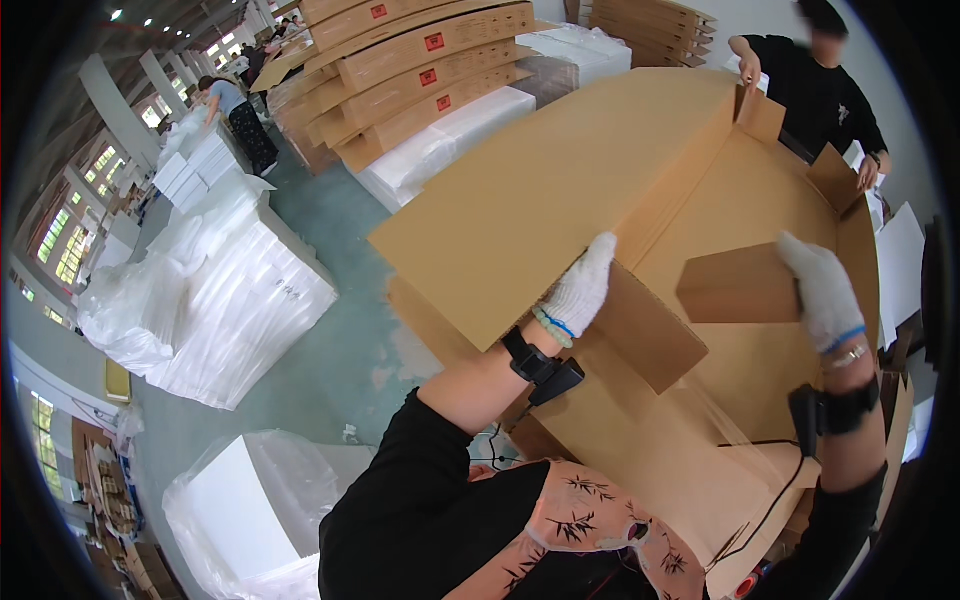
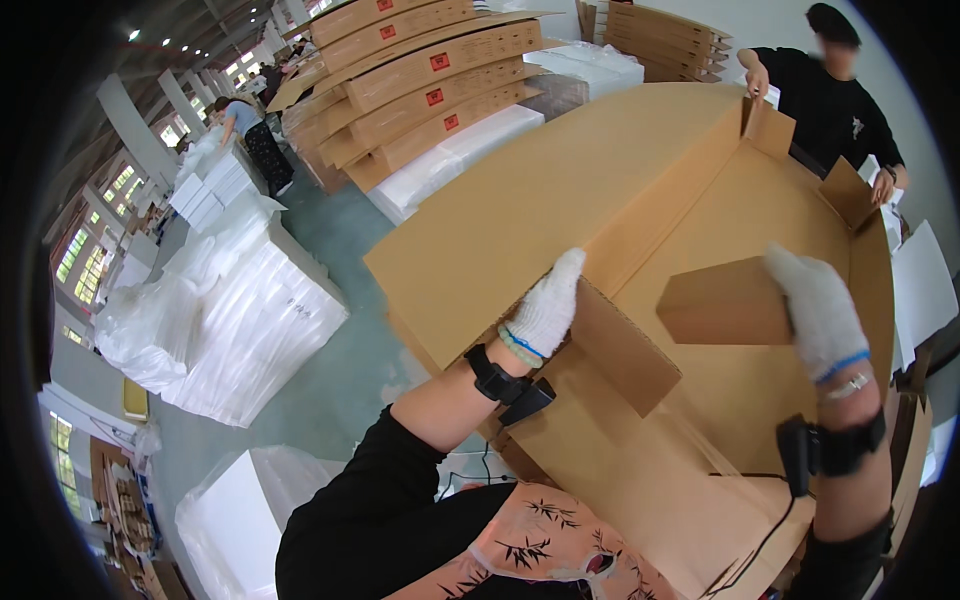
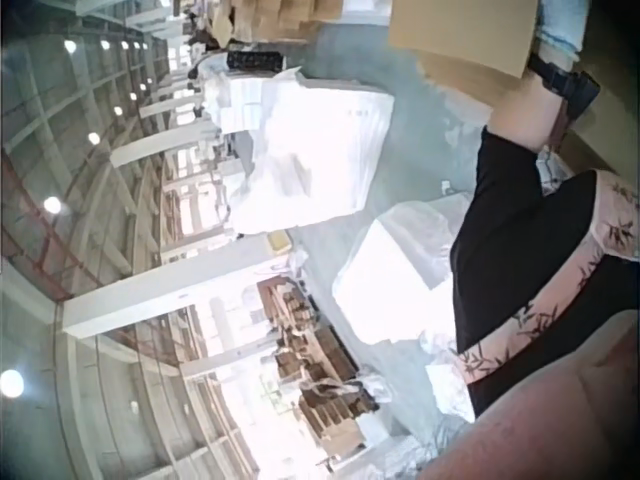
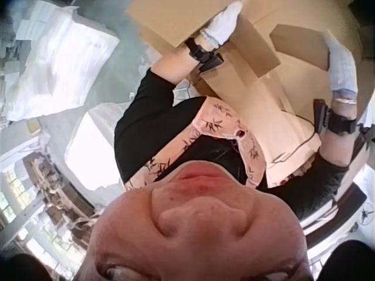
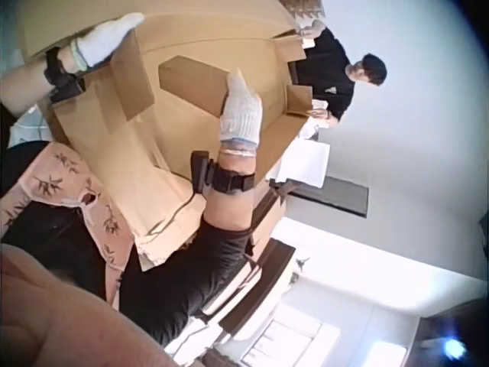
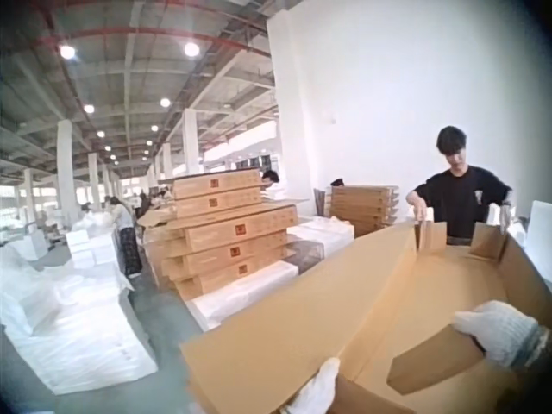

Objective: The person assembles a cardboard box and places white foam corner protectors inside it. They retrieve the foam pieces from a large plastic bag and arrange them within the box, then use a tape dispenser to seal the box flaps.

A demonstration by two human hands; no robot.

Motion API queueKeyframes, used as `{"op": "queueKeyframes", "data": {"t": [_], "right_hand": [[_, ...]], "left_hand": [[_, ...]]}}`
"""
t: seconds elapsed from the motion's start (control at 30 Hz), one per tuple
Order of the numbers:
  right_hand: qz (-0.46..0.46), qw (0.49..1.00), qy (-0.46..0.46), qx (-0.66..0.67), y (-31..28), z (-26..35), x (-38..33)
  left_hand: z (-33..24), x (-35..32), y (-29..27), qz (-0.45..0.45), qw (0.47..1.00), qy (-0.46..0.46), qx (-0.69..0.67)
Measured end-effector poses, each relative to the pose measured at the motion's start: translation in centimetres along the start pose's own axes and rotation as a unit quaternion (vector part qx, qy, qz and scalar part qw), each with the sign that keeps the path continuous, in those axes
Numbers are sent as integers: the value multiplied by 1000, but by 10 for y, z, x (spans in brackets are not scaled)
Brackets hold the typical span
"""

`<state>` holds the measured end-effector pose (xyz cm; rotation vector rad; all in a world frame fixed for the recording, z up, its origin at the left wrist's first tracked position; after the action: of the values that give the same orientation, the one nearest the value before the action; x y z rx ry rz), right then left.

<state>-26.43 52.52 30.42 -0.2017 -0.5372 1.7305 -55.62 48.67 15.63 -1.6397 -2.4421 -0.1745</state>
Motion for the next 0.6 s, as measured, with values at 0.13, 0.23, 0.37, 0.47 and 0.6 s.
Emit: {"op": "queueKeyframes", "data": {"t": [0.13, 0.23, 0.37, 0.47, 0.6], "right_hand": [[195, 973, 64, -104, 114, 17, 33], [301, 904, -152, -261, 152, 17, 40], [272, 955, 64, -105, 151, 5, 41], [260, 953, 49, -147, 110, -14, 48], [179, 971, 107, -119, 62, -22, 29]], "left_hand": [[-15, -1, 1, 13, 1000, 9, -12], [-6, 1, 11, 62, 998, 13, -26], [2, -4, 8, 31, 981, 105, 162], [-1, -5, 15, -25, 971, 159, 180], [2, 0, 15, -8, 989, 114, 91]]}}
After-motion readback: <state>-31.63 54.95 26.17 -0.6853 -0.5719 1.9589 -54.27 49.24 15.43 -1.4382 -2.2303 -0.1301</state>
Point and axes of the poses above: each hand's wrist, its own x-axis towards the middle knuckle, its own y-axis out of the palm, z = x × y, the point moved 4 cm from there along x, towards the middle knuckle, and after that the axes turned 10 degrees about -y, right-handed, at the moved point
